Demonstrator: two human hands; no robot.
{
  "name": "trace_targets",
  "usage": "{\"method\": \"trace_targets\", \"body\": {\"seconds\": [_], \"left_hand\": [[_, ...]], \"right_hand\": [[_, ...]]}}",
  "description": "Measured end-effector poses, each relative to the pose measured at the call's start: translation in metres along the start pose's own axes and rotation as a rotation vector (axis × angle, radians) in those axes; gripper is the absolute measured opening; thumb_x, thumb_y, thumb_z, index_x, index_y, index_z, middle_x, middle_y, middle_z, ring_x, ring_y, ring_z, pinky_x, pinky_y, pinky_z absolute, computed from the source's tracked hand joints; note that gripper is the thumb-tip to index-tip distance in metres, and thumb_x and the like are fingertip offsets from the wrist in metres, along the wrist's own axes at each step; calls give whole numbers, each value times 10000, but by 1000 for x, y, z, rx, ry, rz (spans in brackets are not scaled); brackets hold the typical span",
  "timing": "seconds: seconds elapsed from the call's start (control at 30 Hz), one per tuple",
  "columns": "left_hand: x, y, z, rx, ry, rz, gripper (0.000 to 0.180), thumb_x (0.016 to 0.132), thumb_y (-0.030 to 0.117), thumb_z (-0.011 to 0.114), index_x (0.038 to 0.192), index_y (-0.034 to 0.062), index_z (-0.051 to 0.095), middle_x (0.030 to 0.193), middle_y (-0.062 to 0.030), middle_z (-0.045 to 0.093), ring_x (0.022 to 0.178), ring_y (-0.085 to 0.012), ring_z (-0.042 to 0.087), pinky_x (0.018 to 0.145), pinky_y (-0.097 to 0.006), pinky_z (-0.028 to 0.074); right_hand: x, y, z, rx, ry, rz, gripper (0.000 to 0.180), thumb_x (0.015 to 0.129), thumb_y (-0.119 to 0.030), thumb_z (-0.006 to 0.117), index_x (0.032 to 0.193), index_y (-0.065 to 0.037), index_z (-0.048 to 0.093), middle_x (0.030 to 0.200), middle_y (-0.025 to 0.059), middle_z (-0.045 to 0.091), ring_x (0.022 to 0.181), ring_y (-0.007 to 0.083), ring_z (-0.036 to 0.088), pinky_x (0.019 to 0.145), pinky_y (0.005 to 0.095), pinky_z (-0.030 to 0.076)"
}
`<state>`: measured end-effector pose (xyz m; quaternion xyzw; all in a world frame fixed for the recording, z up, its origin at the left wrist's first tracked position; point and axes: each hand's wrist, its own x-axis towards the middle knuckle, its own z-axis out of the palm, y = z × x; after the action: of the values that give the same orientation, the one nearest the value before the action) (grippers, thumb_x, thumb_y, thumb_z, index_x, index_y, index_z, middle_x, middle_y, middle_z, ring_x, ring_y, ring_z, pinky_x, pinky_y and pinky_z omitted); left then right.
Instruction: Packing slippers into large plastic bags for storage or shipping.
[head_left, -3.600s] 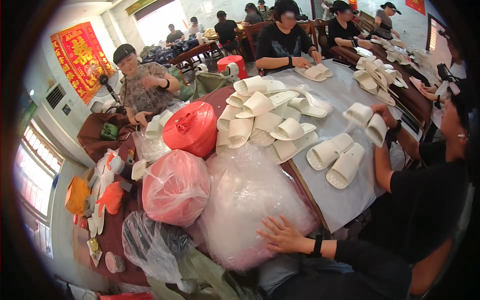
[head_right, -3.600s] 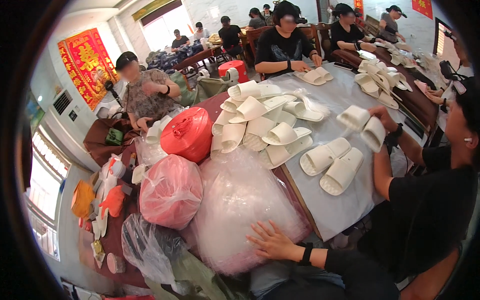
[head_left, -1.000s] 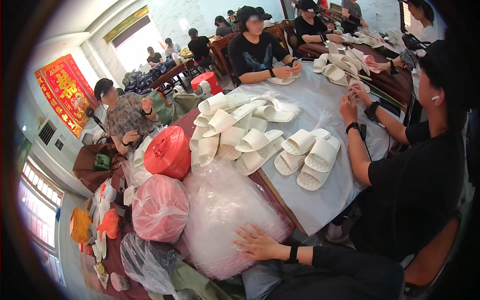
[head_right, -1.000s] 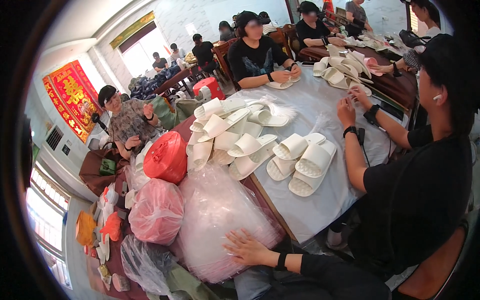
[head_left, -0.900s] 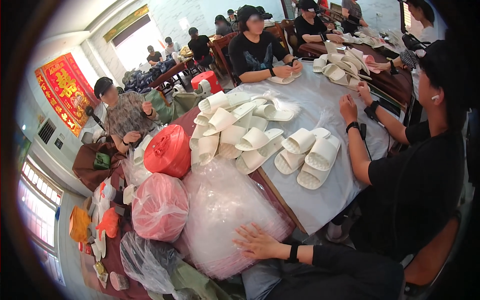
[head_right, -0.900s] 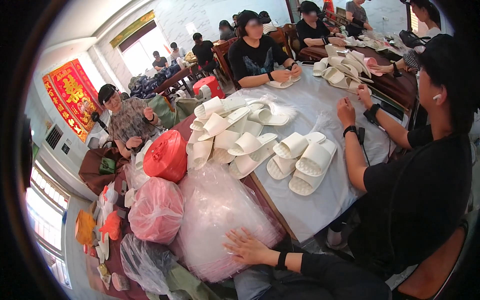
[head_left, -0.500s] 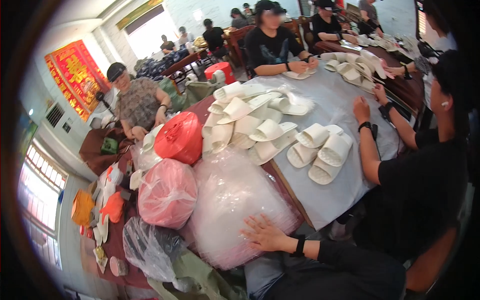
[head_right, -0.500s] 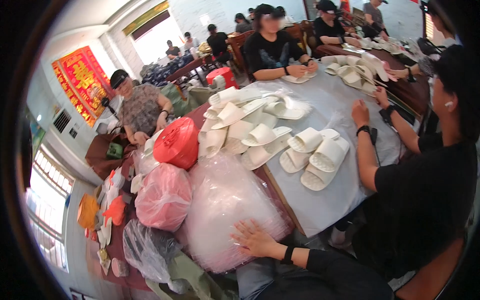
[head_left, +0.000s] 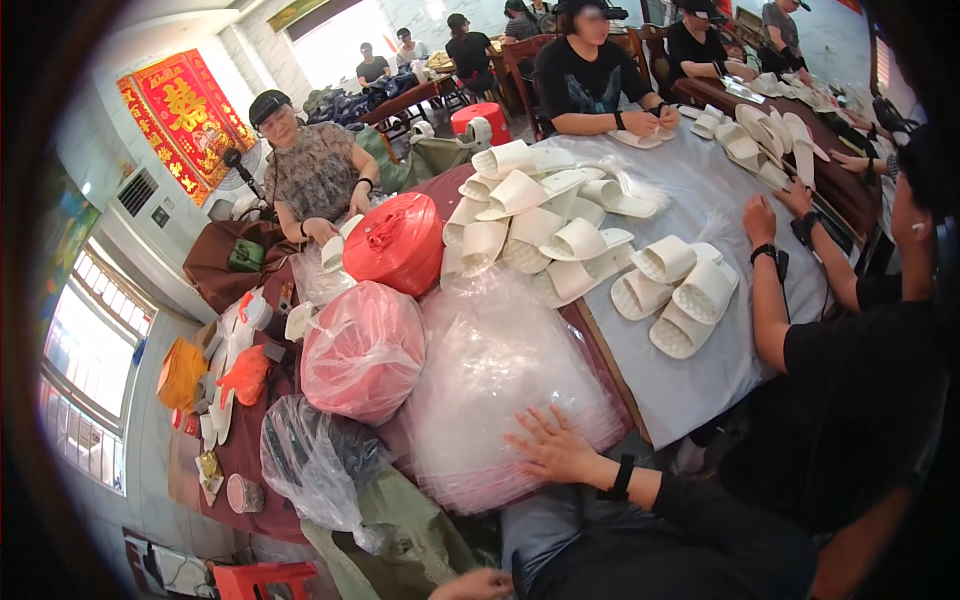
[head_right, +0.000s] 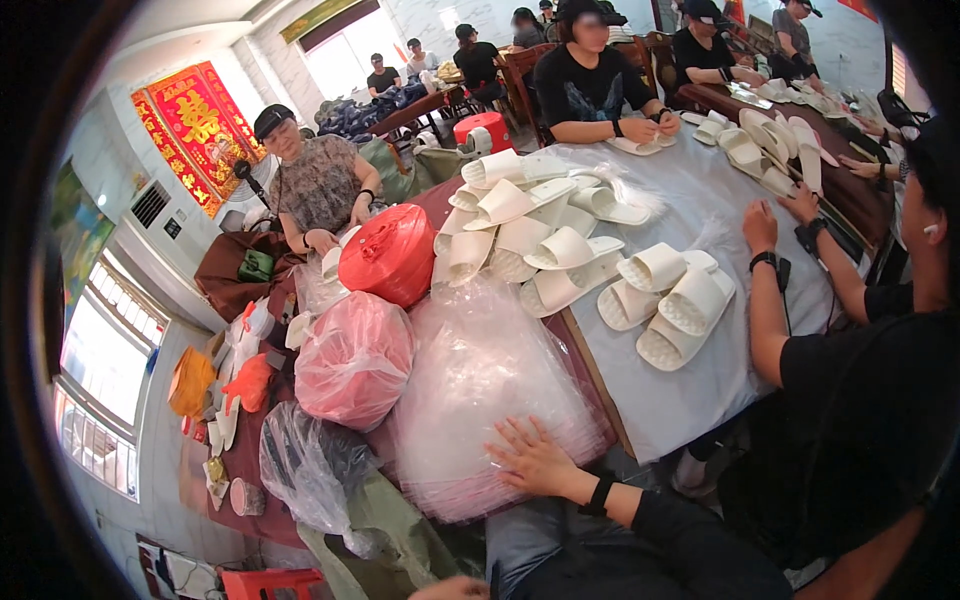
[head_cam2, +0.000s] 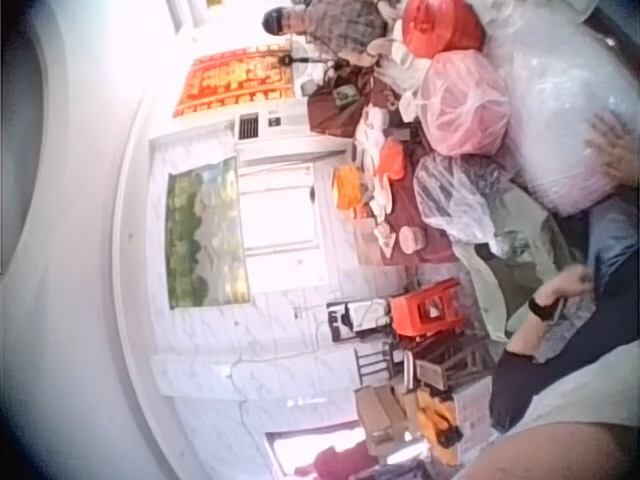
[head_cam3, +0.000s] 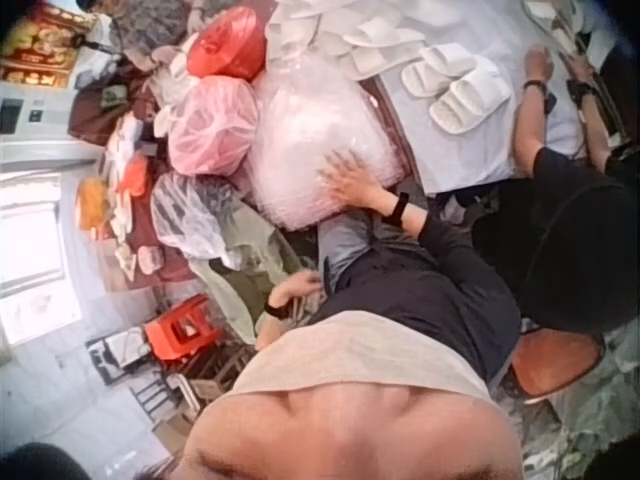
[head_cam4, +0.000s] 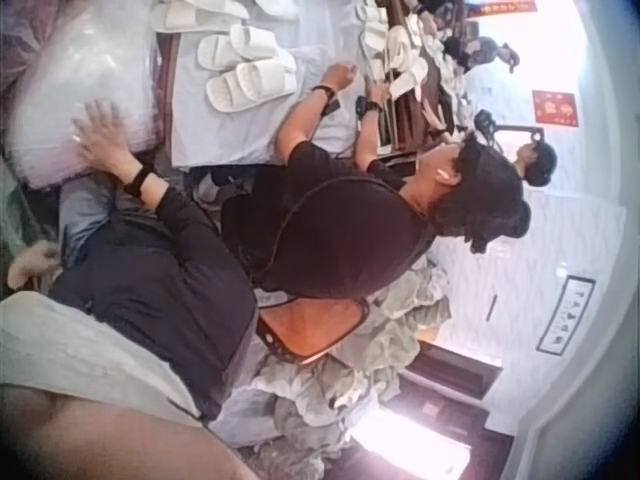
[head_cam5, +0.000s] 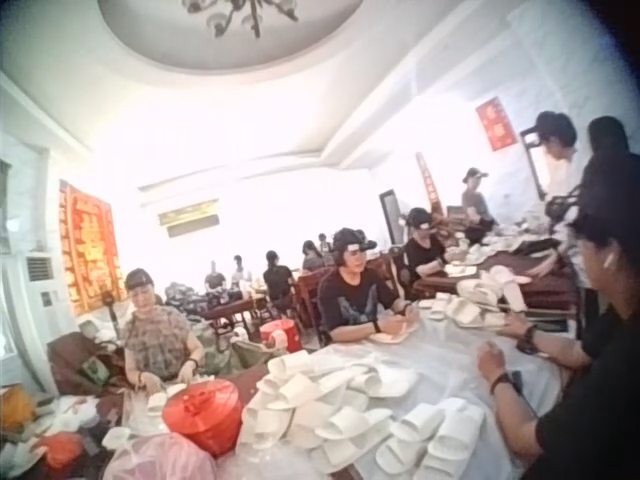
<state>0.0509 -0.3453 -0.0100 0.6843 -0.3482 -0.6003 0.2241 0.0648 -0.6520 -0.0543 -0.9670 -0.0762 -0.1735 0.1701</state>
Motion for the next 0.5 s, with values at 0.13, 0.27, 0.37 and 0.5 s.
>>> {"method": "trace_targets", "body": {"seconds": [0.13, 0.27, 0.37, 0.5], "left_hand": [[5, 69, -45, -252, 660, 258, 184, 860, 109, 624, 1030, 47, 655, 868, -50, 661, 770, -104, 603, 684, -259, 478], [34, 94, -69, 441, 1001, 308, 313, 805, 128, 647, 1118, 125, 648, 1208, -155, 552, 1129, -308, 502, 951, -414, 374], [74, 75, -78, 794, 1098, 274, 405, 799, 210, 655, 1201, 204, 614, 1353, -161, 451, 1257, -393, 379, 1046, -523, 248], [103, 53, -80, 812, 1086, 126, 469, 810, 303, 645, 1270, 266, 563, 1391, -139, 423, 1297, -394, 336, 1076, -578, 170]], "right_hand": [[-2, 10, -1, 109, -28, 44, 610, 857, -420, 561, 1394, -182, 395, 1482, 152, 280, 1386, 311, 229, 1122, 536, 89], [1, 32, 5, 424, -35, 35, 608, 816, -266, 611, 1374, -142, 404, 1453, 135, 332, 1363, 296, 278, 1119, 537, 123], [2, 45, -7, 630, 7, 34, 564, 795, -179, 616, 1326, -101, 443, 1374, 141, 431, 1298, 289, 377, 1101, 488, 215], [6, 61, -64, 434, 243, 137, 417, 794, -131, 608, 1198, -47, 543, 1216, 154, 563, 1151, 303, 512, 991, 403, 390]]}}
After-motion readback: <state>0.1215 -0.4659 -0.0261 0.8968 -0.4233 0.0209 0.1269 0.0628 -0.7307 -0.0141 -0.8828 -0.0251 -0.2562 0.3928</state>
